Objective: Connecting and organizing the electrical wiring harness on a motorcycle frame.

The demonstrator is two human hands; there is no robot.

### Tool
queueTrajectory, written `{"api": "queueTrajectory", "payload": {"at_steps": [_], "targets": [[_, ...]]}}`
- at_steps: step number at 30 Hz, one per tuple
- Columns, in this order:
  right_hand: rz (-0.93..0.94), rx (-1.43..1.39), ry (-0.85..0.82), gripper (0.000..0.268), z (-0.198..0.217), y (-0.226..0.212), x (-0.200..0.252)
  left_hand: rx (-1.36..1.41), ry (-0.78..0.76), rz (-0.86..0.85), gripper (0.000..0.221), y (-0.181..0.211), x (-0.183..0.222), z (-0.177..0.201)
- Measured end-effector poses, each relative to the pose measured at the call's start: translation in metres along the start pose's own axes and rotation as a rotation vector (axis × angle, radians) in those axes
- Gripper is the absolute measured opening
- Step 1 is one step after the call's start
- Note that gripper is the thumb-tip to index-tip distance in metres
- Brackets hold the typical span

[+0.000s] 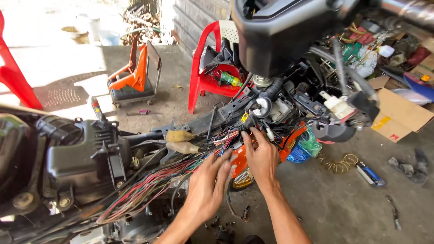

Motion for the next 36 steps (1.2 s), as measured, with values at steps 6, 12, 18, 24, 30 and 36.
{"api": "queueTrajectory", "payload": {"at_steps": [6, 12, 18, 24, 30, 36], "targets": [[0.041, 0.049, 0.127, 0.028, 0.003, 0.008, -0.014, -0.301, 0.081, -0.302, 0.017, -0.045, -0.079, -0.040], [0.119, 0.082, 0.228, 0.014, 0.000, 0.006, -0.027, -0.775, 0.106, -0.436, 0.028, -0.061, -0.104, -0.062], [0.092, -0.011, 0.247, 0.011, -0.009, 0.013, -0.033, -0.848, 0.068, -0.484, 0.024, -0.073, -0.114, -0.062], [0.103, -0.042, 0.245, 0.009, -0.007, 0.009, -0.035, -0.899, -0.007, -0.527, 0.033, -0.070, -0.121, -0.063], [0.096, -0.046, 0.254, 0.011, -0.012, 0.016, -0.032, -0.896, -0.181, -0.487, 0.042, -0.074, -0.127, -0.058], [0.096, -0.069, 0.250, 0.011, -0.011, 0.014, -0.030, -0.839, -0.164, -0.437, 0.040, -0.056, -0.112, -0.047]]}}
Point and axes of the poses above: each hand's wrist, its own x-axis away from the middle knuckle, its own z-axis out of the back of the hand, y = z × x, the point moved 2 cm from there along -x, towards the middle knuckle, and after that the axes turned 12 degrees about -z, right-handed, at the moved point
